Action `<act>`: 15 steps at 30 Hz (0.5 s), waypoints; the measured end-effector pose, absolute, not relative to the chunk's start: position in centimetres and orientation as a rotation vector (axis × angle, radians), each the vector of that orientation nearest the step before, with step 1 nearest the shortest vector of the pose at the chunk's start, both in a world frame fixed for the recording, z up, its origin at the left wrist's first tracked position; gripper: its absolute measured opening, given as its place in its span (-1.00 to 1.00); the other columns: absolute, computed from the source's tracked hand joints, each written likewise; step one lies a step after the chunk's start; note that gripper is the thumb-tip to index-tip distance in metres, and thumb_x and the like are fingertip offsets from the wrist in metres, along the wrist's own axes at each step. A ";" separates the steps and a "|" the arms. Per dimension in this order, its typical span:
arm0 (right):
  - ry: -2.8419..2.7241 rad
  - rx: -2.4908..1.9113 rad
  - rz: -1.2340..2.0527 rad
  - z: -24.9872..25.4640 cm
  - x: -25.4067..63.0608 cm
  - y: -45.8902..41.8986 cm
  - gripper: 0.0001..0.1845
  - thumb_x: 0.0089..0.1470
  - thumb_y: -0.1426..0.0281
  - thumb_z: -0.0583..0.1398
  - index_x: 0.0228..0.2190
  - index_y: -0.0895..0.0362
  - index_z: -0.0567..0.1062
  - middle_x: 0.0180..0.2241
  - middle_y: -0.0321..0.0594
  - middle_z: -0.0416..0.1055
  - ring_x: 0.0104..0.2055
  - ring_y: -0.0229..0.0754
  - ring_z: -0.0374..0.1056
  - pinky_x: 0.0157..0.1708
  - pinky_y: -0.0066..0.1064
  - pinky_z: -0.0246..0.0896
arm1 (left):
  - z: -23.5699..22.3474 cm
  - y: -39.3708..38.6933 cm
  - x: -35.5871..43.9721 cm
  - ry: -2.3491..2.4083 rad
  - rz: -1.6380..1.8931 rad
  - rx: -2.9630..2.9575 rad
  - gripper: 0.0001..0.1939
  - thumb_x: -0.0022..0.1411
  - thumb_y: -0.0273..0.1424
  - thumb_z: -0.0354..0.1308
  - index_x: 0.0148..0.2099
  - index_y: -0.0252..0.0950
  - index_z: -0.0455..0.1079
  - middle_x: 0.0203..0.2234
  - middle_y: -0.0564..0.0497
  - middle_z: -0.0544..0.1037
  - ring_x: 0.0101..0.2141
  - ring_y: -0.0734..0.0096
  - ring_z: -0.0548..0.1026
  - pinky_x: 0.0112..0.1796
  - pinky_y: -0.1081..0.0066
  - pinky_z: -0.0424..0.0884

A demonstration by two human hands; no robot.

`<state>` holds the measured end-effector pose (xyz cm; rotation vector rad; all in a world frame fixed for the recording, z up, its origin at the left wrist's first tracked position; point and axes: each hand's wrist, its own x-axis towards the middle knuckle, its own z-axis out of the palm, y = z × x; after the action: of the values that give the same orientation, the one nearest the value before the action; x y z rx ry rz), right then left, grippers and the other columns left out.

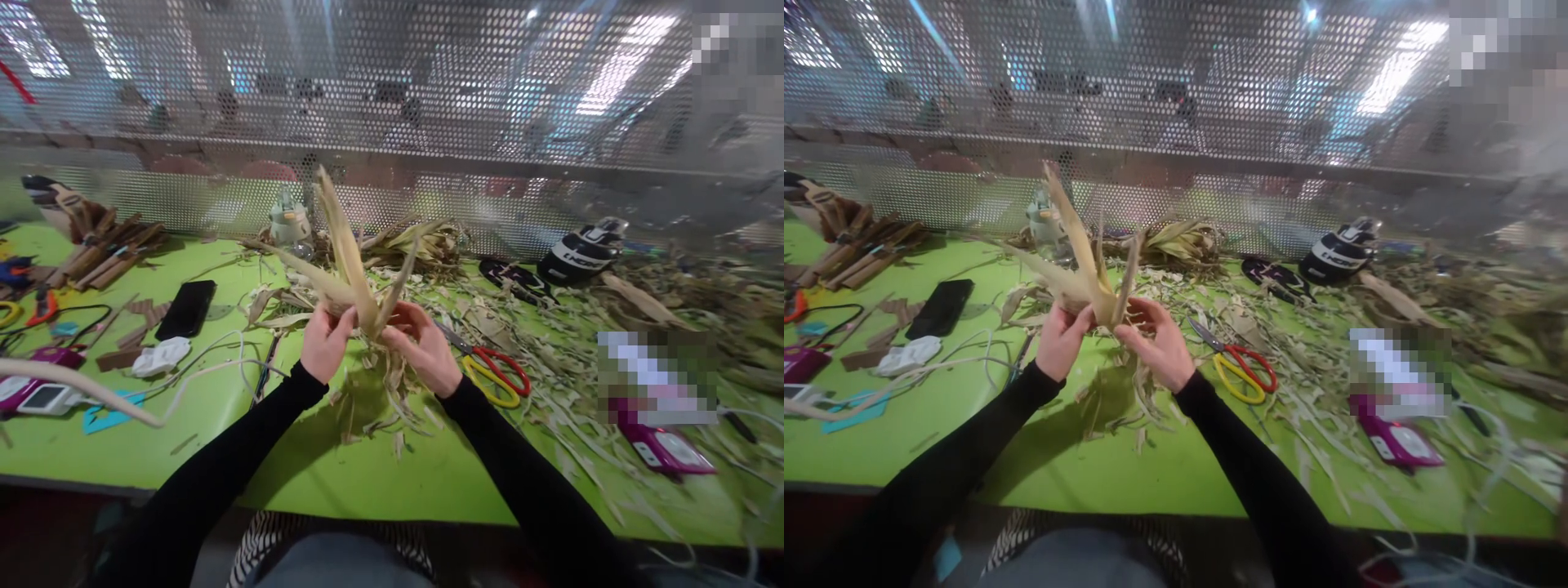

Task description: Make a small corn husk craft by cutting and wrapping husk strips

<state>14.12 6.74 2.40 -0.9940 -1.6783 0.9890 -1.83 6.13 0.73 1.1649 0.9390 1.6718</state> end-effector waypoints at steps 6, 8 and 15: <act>-1.746 -1.091 0.848 2.8 13.7 5.9 -0.57 0.11 0.09 0.10 -0.20 0.14 0.54 -0.15 -0.13 0.50 -0.05 0.01 0.37 0.02 -0.18 0.20 | 0.5 5.5 -1.4 0.958 1.544 1.356 -0.78 0.16 -0.27 0.11 -0.21 -0.31 0.31 -0.29 -0.08 0.50 -0.24 0.32 0.48 -0.17 0.34 0.41; -1.691 -1.050 0.983 2.6 13.9 6.2 -0.51 0.14 0.06 0.04 -0.18 0.15 0.54 -0.19 -0.15 0.52 -0.08 0.00 0.39 0.00 -0.21 0.23 | 0.6 5.7 -1.6 0.913 1.545 1.293 -0.78 0.17 -0.26 0.11 -0.21 -0.30 0.28 -0.30 -0.05 0.48 -0.27 0.35 0.47 -0.19 0.35 0.41; -1.511 -1.054 0.886 1.4 14.1 7.4 -0.45 0.17 0.04 -0.03 0.00 0.09 0.42 -0.08 -0.16 0.45 0.06 -0.06 0.28 0.06 -0.21 0.18 | 0.7 5.7 -1.4 0.883 1.555 1.055 -0.59 0.00 -0.28 0.29 -0.16 -0.25 0.20 -0.24 0.01 0.44 -0.22 0.41 0.45 -0.13 0.34 0.40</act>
<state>14.08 7.42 1.43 -1.0536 -1.5106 0.8863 -1.38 5.70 0.66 1.0553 0.8829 1.5552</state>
